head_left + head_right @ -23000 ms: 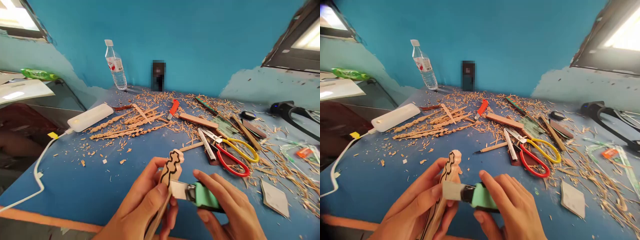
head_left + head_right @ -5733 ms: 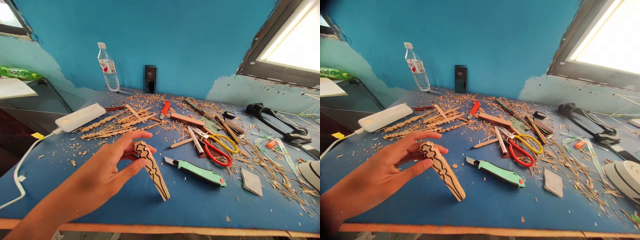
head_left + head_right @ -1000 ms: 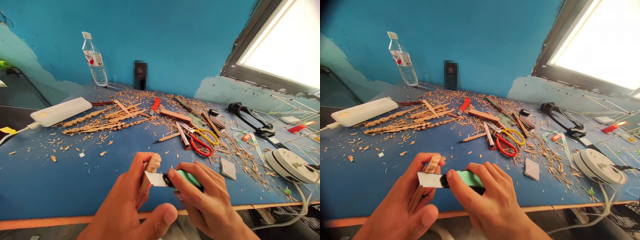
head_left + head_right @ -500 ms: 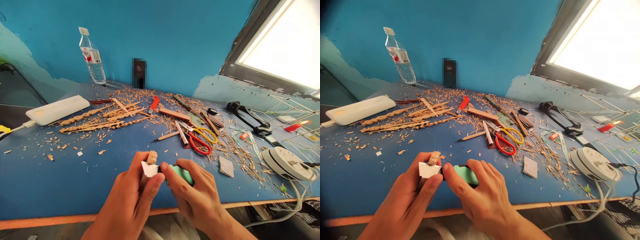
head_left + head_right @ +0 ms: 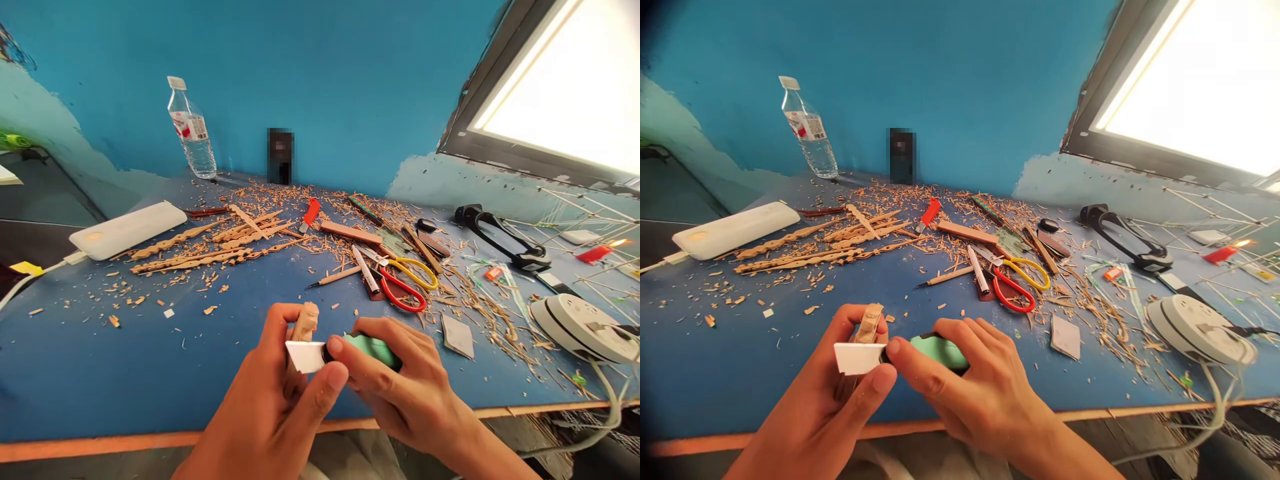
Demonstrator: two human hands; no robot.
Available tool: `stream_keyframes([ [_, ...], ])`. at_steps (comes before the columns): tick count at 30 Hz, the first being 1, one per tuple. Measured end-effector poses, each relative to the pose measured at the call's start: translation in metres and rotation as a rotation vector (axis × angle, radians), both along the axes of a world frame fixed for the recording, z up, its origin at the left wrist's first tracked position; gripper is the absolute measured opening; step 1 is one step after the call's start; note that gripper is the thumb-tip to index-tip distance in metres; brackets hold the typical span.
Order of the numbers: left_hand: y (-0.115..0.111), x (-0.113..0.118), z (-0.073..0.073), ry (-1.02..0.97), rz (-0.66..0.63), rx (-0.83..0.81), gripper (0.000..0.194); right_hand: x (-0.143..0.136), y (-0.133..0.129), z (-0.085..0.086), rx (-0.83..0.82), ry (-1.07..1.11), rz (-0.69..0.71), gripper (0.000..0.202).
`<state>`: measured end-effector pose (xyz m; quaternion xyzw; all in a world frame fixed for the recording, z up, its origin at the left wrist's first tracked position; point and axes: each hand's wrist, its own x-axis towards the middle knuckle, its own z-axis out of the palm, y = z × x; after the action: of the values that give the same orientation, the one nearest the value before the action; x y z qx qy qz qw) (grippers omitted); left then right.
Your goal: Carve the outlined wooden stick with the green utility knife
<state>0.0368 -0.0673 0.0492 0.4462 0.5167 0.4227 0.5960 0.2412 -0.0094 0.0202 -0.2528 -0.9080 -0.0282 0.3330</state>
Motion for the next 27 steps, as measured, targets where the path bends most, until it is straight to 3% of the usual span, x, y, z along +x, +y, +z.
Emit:
stream_keyframes([
  [9,-0.002,-0.004,-0.003,0.222,0.018,0.052,0.054,0.003,-0.002,0.002,-0.053,0.047,0.012,0.033],
  [17,-0.006,0.006,-0.011,0.493,0.203,0.401,0.023,-0.005,0.002,0.009,-0.180,0.022,0.077,0.033],
  [24,-0.003,0.003,-0.009,0.570,0.276,0.278,0.025,-0.015,0.005,0.005,-0.009,-0.070,-0.054,0.044],
  [27,0.006,-0.003,-0.015,0.611,0.229,0.326,0.027,-0.016,0.005,0.004,0.101,-0.113,-0.105,0.047],
])
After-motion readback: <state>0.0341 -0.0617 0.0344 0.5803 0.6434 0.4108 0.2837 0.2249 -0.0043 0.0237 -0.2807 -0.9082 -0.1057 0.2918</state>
